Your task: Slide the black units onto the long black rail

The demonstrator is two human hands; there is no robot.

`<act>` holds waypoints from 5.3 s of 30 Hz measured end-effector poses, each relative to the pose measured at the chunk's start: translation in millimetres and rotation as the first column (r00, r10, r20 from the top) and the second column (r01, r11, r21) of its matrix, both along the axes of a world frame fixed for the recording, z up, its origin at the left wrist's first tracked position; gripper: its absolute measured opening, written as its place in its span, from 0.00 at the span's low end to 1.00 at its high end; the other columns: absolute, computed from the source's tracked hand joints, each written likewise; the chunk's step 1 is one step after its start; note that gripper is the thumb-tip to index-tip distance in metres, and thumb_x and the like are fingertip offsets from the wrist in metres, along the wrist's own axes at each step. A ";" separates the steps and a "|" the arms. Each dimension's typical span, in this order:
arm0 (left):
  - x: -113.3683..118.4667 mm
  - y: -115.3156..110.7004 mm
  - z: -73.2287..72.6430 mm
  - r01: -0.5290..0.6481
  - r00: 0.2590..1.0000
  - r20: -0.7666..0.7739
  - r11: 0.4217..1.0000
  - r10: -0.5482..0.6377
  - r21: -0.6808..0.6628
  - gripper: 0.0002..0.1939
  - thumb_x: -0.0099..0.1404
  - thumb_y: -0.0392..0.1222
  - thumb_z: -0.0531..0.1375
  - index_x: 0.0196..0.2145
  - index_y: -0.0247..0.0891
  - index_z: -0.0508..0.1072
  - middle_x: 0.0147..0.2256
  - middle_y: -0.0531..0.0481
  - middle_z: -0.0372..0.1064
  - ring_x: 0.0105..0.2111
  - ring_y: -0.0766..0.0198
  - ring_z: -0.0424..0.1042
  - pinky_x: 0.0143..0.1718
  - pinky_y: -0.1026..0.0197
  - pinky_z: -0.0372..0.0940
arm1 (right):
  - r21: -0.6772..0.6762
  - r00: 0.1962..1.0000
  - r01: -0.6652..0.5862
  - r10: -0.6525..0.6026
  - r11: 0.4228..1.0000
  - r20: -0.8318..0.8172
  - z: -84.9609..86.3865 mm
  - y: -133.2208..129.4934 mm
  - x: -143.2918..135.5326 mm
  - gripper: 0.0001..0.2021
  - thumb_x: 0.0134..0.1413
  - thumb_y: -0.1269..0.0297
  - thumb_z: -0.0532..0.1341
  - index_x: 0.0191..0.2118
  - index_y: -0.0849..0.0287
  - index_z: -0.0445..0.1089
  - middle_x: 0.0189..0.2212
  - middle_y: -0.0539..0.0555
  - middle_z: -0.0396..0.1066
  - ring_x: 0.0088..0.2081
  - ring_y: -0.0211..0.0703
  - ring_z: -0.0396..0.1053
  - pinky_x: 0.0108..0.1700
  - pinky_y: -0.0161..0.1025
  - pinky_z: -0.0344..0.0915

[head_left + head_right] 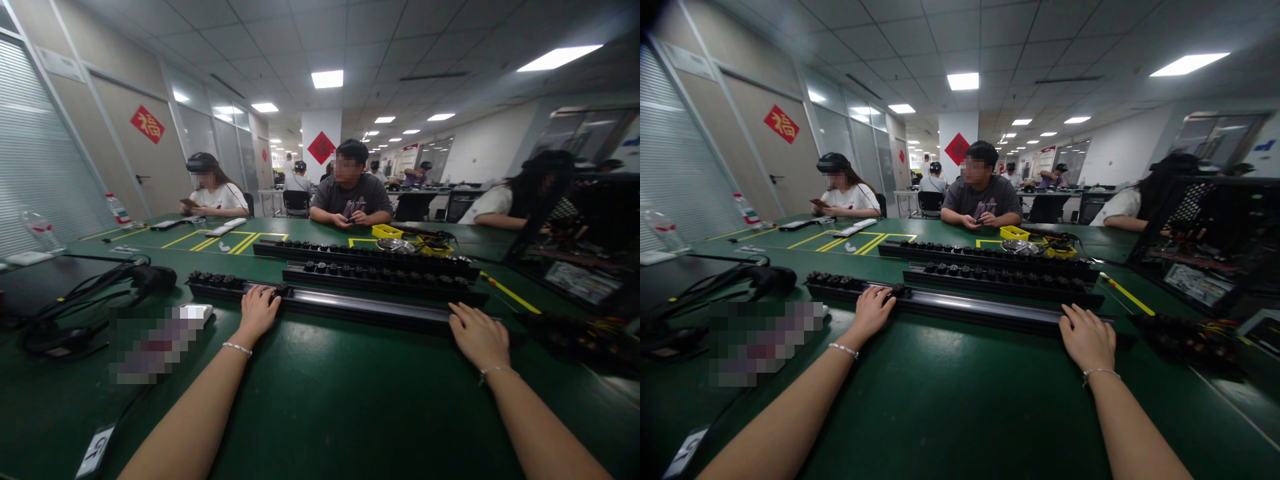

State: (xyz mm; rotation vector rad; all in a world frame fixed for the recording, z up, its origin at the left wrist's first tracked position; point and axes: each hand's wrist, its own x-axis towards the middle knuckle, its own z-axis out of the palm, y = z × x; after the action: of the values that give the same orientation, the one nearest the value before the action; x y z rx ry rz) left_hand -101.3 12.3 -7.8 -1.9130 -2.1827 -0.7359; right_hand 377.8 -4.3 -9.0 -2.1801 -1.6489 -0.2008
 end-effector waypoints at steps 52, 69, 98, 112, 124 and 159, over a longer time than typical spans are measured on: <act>7.1 -4.4 5.5 0.051 0.998 -0.044 0.998 -0.053 -0.035 0.20 0.66 0.51 0.50 0.52 0.51 0.70 0.58 0.46 0.60 0.62 0.48 0.48 0.60 0.39 0.45 | 0.017 1.000 -0.009 0.010 1.000 -0.023 0.4 -0.8 1.0 0.30 0.57 0.50 0.40 0.57 0.56 0.65 0.58 0.55 0.61 0.60 0.55 0.54 0.60 0.60 0.48; 10.3 -5.2 6.3 0.074 0.996 -0.043 0.996 -0.076 -0.045 0.20 0.66 0.51 0.50 0.52 0.51 0.70 0.57 0.47 0.61 0.63 0.48 0.47 0.61 0.38 0.43 | 0.038 1.000 -0.006 0.005 0.999 0.001 -0.4 -1.6 -1.9 0.29 0.57 0.53 0.40 0.56 0.57 0.66 0.58 0.56 0.62 0.60 0.55 0.55 0.60 0.59 0.48; 12.2 -6.8 8.2 0.118 0.992 -0.033 0.989 -0.122 -0.092 0.21 0.66 0.51 0.49 0.55 0.49 0.68 0.52 0.45 0.65 0.61 0.47 0.50 0.60 0.36 0.41 | -0.008 1.000 0.003 -0.003 1.000 -0.014 1.8 -2.0 -1.7 0.29 0.57 0.52 0.40 0.58 0.56 0.64 0.60 0.53 0.59 0.61 0.54 0.53 0.61 0.58 0.46; 14.4 -7.5 8.7 0.121 0.990 -0.060 0.988 -0.127 -0.097 0.21 0.67 0.51 0.49 0.55 0.50 0.67 0.52 0.45 0.65 0.61 0.47 0.50 0.60 0.36 0.42 | -0.028 1.000 0.010 -0.010 1.000 -0.020 3.7 -1.7 -2.0 0.30 0.57 0.51 0.39 0.58 0.55 0.64 0.60 0.53 0.59 0.61 0.53 0.52 0.61 0.58 0.46; 15.0 -7.4 8.3 0.123 0.988 -0.080 0.989 -0.130 -0.087 0.21 0.66 0.51 0.49 0.55 0.49 0.67 0.52 0.45 0.66 0.61 0.47 0.51 0.59 0.36 0.43 | -0.011 1.000 0.009 -0.009 1.000 -0.007 2.6 -2.3 -2.3 0.29 0.58 0.52 0.40 0.58 0.55 0.64 0.60 0.53 0.60 0.61 0.53 0.53 0.61 0.58 0.47; 19.6 -6.4 4.3 0.215 0.969 -0.101 0.972 -0.224 -0.092 0.24 0.67 0.49 0.49 0.56 0.39 0.65 0.54 0.42 0.65 0.61 0.48 0.52 0.60 0.39 0.43 | 0.043 1.000 -0.014 0.015 0.999 -0.009 -2.9 -0.1 1.4 0.29 0.57 0.52 0.41 0.56 0.55 0.66 0.58 0.55 0.61 0.59 0.56 0.55 0.59 0.60 0.48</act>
State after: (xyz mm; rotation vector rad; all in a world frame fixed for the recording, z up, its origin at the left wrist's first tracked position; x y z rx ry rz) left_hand -81.7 5.9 -3.5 -2.2055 -1.9849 -0.5651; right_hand 379.1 -4.4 -11.8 -2.1340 -1.6401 -0.2195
